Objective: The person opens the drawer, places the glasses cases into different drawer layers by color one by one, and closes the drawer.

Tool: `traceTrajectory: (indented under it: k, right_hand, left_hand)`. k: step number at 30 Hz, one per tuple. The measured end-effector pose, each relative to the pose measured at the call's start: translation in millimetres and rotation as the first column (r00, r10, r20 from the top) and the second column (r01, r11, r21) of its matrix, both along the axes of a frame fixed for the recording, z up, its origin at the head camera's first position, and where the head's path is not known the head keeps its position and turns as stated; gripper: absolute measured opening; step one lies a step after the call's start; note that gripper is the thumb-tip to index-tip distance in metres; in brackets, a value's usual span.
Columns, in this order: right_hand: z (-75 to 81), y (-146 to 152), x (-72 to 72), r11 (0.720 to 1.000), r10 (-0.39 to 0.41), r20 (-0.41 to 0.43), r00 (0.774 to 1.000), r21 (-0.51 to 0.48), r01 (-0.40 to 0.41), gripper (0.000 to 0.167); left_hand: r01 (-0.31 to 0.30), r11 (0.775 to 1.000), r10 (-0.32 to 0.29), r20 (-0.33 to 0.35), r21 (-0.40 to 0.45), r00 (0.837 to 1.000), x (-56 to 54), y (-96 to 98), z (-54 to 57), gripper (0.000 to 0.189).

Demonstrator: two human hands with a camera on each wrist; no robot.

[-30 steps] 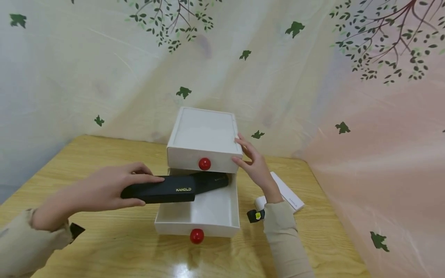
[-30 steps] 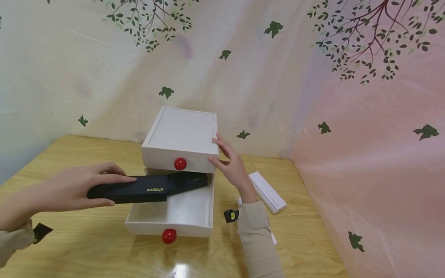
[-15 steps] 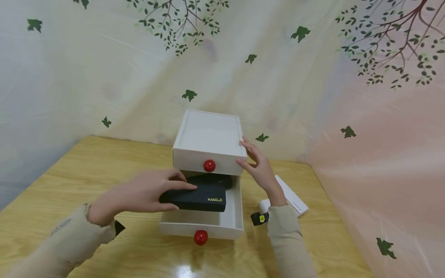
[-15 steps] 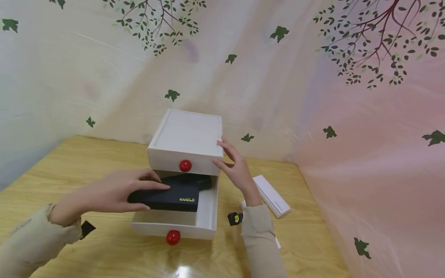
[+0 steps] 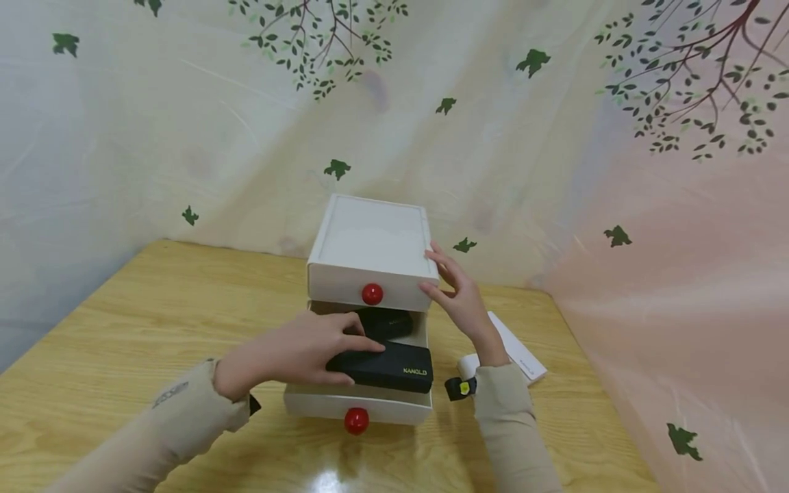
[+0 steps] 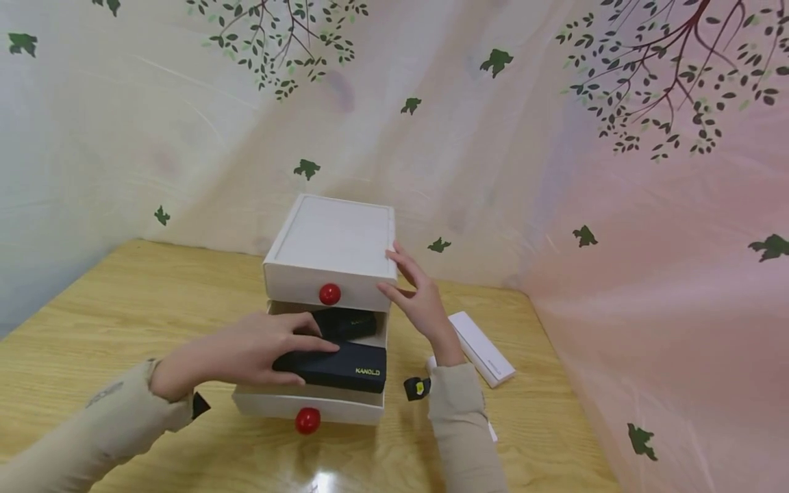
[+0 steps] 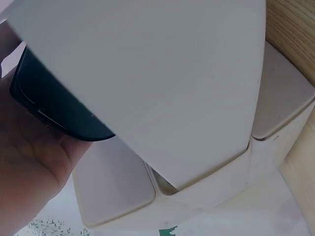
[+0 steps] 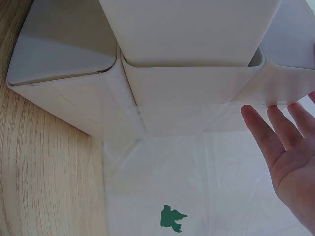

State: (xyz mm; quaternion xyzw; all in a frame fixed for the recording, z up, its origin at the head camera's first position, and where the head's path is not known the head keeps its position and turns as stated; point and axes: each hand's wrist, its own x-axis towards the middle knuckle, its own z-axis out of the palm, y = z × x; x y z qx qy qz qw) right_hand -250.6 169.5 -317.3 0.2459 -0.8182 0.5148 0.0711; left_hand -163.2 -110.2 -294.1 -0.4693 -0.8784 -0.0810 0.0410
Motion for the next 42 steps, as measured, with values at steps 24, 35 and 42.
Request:
traceTrajectory:
  k: [24,35,42]
  right_hand:
    - [-1.3,1,0.6,1.000,0.014,-0.012,1.000,-0.018,-0.014,0.056]
    - [0.8,1,1.7,1.000,0.016,-0.008,1.000,-0.019,-0.016,0.056]
    - [0.7,1,0.9,0.999,0.023,-0.006,1.000,-0.030,-0.023,0.055]
  left_hand:
    - [-0.058,0.996,0.064,0.083,-0.073,0.994,-6.1,6.4,-20.2,0.049]
    - [-0.096,0.994,0.099,0.054,-0.053,0.994,-10.9,6.7,-23.3,0.050]
    - [-0.112,0.993,0.113,0.021,-0.037,0.993,-15.4,7.9,-27.7,0.051]
